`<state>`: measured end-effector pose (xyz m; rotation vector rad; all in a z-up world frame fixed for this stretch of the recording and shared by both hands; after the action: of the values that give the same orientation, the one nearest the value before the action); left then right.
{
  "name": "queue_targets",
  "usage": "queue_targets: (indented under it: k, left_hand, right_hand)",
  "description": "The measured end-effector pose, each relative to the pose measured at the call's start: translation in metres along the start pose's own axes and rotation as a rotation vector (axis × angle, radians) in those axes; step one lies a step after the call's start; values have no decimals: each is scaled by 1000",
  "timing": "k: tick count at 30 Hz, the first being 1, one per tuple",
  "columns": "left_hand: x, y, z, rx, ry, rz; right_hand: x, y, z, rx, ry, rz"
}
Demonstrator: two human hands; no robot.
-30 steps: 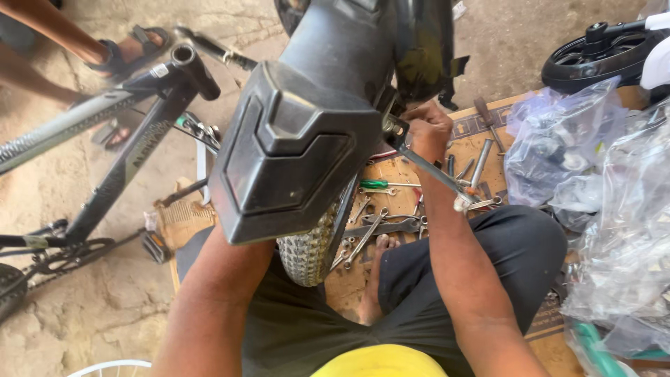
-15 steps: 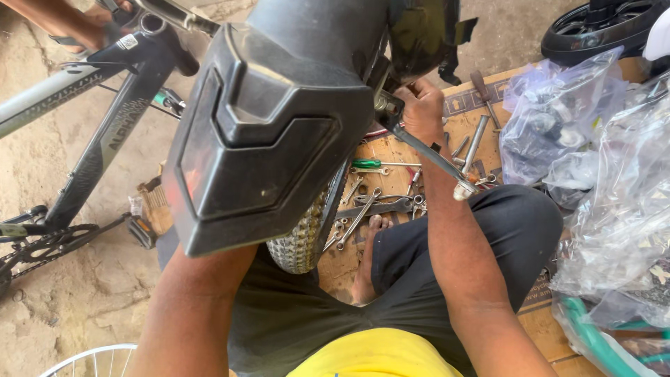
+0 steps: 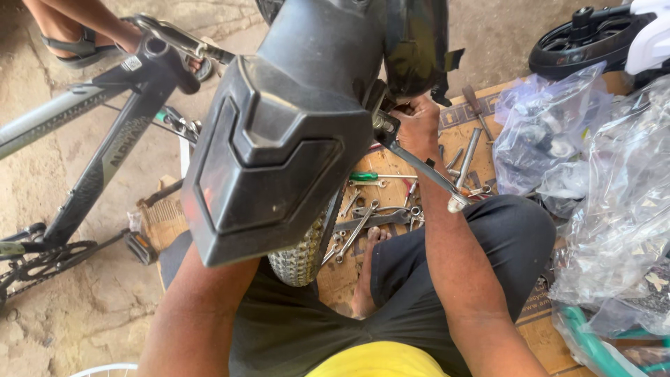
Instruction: The person sits on the floor and repairs a bicycle by removing the front wheel and adjusting the front fork. They use a wrench to loosen bolts, remove the wheel, and then use a screwdriver to adjust components on the fork assembly.
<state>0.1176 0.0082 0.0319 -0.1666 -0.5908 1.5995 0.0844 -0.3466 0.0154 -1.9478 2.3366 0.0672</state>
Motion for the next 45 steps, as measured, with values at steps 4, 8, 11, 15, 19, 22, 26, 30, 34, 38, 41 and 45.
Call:
queue_targets:
  k: [4,8,11,15,19,22,26,30,34,38,41,45]
  left_hand:
    - [-18,2,3,-23,13,-33]
    - [-31,12,12,-49,3,-86]
    - [-34,16,11,-44,11,-99]
    - [-27,19,9,-42,-6,-119]
    - [-22,23,12,-32,4,-135]
    - [-20,34,17,-28,11,-168]
    - [2,43,26,-22,-8,-247]
    - [-5,48,41,-30,13,-407]
    - [-33,60,58,-62,54,-522]
    - [-73,46,78,-129,82,-620]
    - [-101,33,90,-183,96,-632]
    - [-119,11,88,-190,87,-575]
  right_hand:
    - [14,9,13,-241,-92,146]
    - [-2,75,-61,87,380,261]
    - [-65,163,-88,-23,-285,-231]
    - [-135,228,-148,-91,-382,-623]
    - [-161,233,-155,-250,-419,-824]
    - [-165,233,-142,-241,-460,-796]
    - [-170,238,-118,-207,-483,-788]
    - [-136,216,-94,47,-47,-667]
    - [-7,113,-41,-336,639,250]
    - [5,49,-1,-398,-207,-122]
    - [23,17,27,-335,-248,-111]
    - [29,8,50,-218,-181,-198]
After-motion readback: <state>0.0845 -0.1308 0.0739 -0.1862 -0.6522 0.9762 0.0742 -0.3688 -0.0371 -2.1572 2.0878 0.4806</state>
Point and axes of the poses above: each hand's wrist, its own y-axis away from the middle knuckle, its own x-axis out of the back of the hand, z = x × y, the point moved 10 cm from there along -y, towards the middle knuckle, and after that the axes turned 9 degrees about -x, right-handed, at the moved point
